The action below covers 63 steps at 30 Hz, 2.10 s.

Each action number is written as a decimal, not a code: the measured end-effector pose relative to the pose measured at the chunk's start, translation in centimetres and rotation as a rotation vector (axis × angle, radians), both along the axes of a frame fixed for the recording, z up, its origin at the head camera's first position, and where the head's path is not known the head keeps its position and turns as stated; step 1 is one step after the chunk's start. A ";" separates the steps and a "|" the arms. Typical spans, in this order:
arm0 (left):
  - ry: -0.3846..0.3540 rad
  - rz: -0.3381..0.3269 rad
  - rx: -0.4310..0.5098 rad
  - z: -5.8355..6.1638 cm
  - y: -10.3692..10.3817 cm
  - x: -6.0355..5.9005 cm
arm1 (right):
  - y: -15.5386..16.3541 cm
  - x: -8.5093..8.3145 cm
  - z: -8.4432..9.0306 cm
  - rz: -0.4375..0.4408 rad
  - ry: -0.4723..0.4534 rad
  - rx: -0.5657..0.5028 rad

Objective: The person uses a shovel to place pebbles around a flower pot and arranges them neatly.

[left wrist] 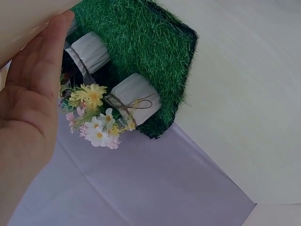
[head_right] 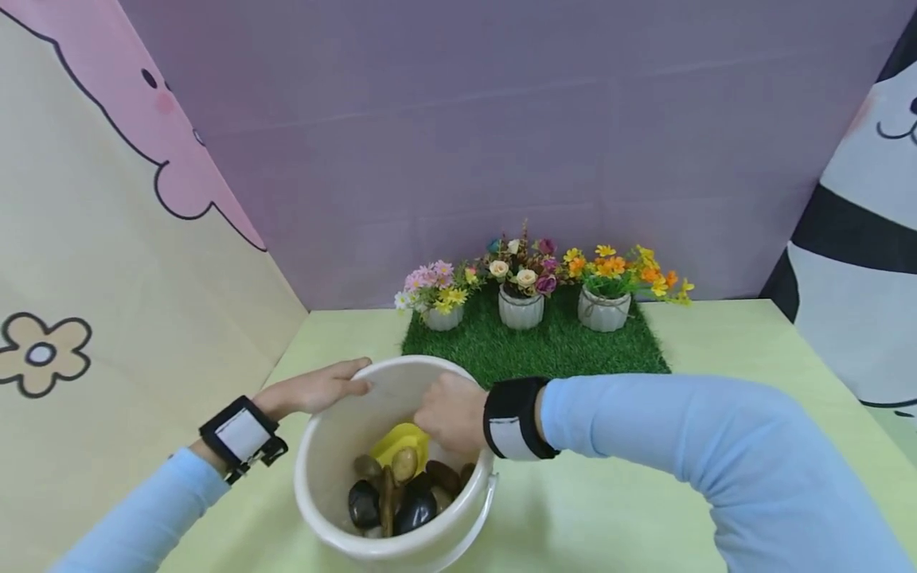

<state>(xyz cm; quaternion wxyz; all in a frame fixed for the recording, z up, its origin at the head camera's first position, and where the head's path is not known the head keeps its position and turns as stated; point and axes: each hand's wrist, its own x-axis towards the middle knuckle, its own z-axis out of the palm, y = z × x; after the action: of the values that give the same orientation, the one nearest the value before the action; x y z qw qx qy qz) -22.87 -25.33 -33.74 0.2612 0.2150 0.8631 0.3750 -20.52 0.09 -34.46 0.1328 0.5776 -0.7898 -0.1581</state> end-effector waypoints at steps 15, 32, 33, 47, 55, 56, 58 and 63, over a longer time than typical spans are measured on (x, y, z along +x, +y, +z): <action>0.024 0.005 -0.025 -0.1 0.2 -0.2 | 0.0 0.4 0.6 -0.096 -0.238 -0.042; 0.037 0.013 -0.048 0.4 0.4 -0.3 | -0.8 0.6 1.4 -0.265 -0.468 -0.066; 0.039 0.011 -0.048 0.4 0.5 -0.4 | -0.8 0.6 1.3 -0.259 -0.467 -0.066; 0.017 -0.009 -0.036 0.1 0.5 -0.7 | 1.1 0.7 3.1 -0.330 -0.610 -0.106; 0.007 -0.008 -0.027 0.4 0.3 -0.9 | 1.7 0.7 3.6 -0.297 -0.587 -0.106; 0.008 -0.013 -0.025 0.4 0.3 -0.9 | 1.8 0.8 3.6 -0.297 -0.592 -0.102; 0.013 -0.025 -0.024 0.5 0.4 -1.0 | 2.0 0.8 3.8 -0.304 -0.599 -0.095; 0.013 -0.041 -0.015 0.6 0.5 -1.0 | 2.6 0.9 4.6 -0.337 -0.592 -0.096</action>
<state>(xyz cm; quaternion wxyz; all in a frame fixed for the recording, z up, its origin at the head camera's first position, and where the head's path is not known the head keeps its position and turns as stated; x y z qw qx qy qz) -23.88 -24.79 -33.11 0.2648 0.2331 0.8630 0.3618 -19.63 2.70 -29.85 -0.1034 0.4527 -0.8850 0.0341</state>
